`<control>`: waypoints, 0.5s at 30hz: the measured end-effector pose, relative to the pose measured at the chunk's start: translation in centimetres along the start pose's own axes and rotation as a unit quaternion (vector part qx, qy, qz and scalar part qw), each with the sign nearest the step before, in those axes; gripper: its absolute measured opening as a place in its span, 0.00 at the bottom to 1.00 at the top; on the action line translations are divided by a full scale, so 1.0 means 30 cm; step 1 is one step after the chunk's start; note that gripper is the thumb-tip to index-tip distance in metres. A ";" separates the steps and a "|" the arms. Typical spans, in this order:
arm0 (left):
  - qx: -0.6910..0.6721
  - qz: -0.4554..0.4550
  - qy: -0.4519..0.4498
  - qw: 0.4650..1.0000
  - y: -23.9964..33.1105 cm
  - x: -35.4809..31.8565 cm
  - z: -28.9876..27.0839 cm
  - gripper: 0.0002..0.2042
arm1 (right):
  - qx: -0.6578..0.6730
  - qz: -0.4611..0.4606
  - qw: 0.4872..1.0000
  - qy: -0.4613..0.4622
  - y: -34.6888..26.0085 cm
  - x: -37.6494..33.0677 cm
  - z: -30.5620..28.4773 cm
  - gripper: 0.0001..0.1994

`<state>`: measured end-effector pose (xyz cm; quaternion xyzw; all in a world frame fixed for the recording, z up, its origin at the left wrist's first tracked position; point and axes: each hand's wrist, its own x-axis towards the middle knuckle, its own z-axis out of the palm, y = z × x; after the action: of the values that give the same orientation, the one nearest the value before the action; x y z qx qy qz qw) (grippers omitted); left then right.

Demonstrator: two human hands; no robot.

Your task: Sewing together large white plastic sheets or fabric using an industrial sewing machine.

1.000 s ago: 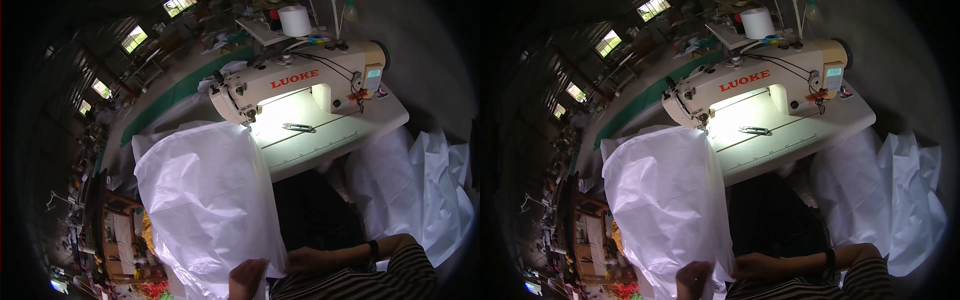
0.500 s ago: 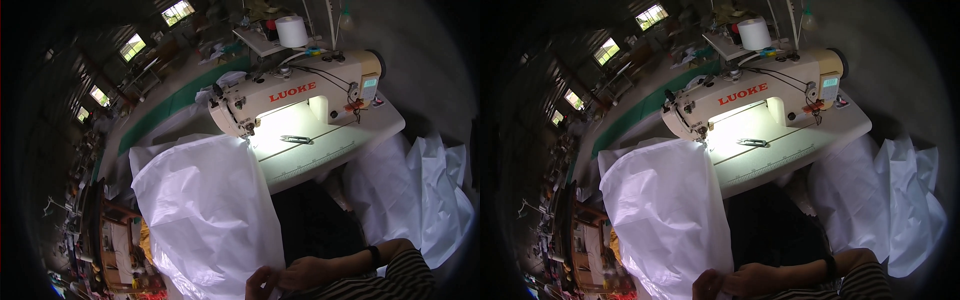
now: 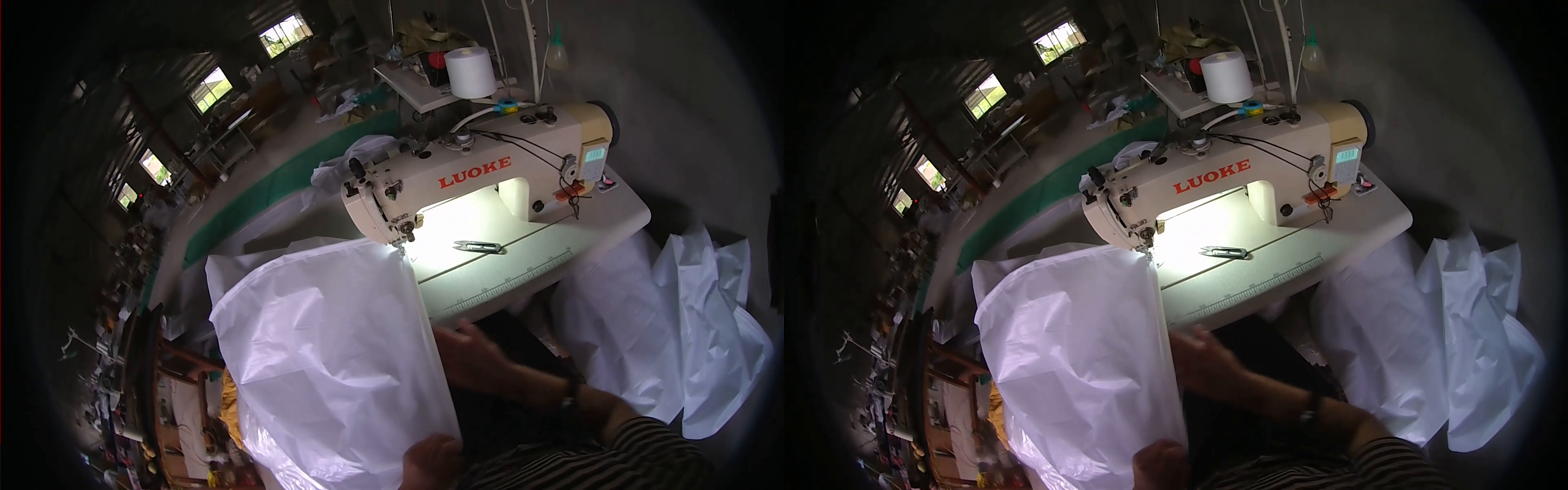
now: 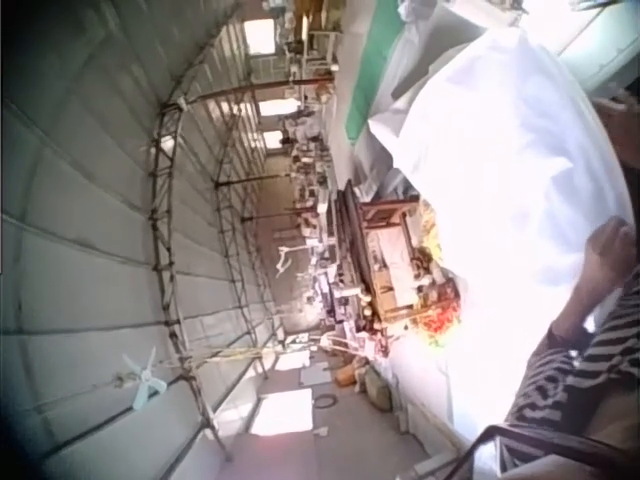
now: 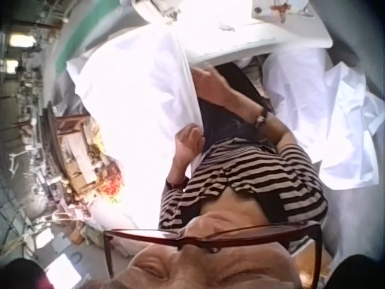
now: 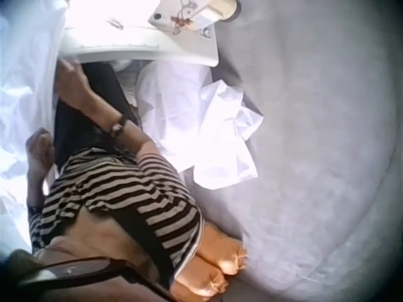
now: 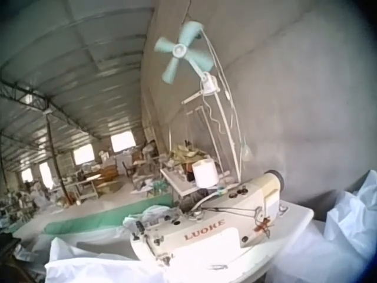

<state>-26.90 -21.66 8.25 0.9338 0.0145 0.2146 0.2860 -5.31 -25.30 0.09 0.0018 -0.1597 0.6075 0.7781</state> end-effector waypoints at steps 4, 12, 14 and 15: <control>0.051 0.101 -0.014 0.993 -0.049 0.018 -0.036 0.08 | 0.070 0.184 0.954 0.227 0.215 0.047 0.090 0.25; -0.057 0.065 -0.150 0.985 -0.073 0.059 0.016 0.05 | -0.893 -0.007 0.393 0.220 -0.047 0.179 0.033 0.26; -0.038 0.080 -0.127 0.988 -0.094 0.069 0.013 0.05 | -0.946 0.054 0.255 0.194 -0.037 0.203 0.043 0.27; -0.019 0.089 -0.100 0.991 -0.097 0.078 0.013 0.05 | -0.956 0.083 0.203 0.195 -0.023 0.196 0.066 0.28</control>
<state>-24.34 -19.10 7.31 0.9424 -0.1017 0.1455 0.2835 -3.91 -20.32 3.58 -0.8750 -0.4618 0.0355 0.1409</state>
